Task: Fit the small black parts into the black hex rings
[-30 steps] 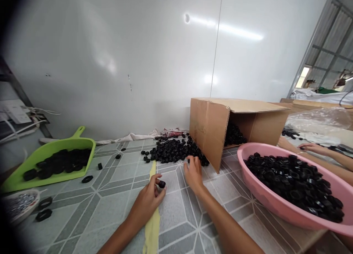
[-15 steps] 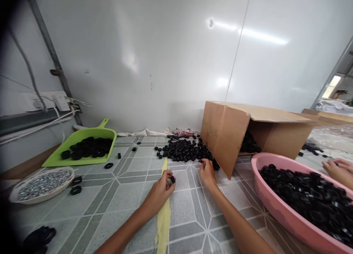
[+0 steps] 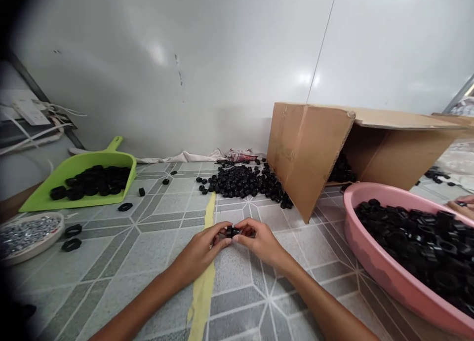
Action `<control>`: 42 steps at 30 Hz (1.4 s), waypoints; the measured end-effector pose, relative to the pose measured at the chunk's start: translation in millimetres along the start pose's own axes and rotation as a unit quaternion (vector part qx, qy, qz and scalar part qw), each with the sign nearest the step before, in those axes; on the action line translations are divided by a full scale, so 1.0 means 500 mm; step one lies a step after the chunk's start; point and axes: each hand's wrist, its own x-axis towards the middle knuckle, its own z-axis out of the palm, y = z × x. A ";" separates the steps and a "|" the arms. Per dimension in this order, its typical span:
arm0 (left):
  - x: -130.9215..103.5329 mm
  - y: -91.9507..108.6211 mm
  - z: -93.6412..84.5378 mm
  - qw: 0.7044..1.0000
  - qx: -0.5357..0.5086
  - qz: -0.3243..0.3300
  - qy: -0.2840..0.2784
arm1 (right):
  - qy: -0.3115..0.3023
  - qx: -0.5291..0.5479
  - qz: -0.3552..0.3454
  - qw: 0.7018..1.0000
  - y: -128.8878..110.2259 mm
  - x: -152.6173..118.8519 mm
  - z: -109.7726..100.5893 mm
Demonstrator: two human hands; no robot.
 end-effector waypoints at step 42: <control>-0.005 0.011 0.008 0.998 0.060 0.012 -0.013 | 0.030 0.055 0.023 0.998 -0.003 -0.011 0.017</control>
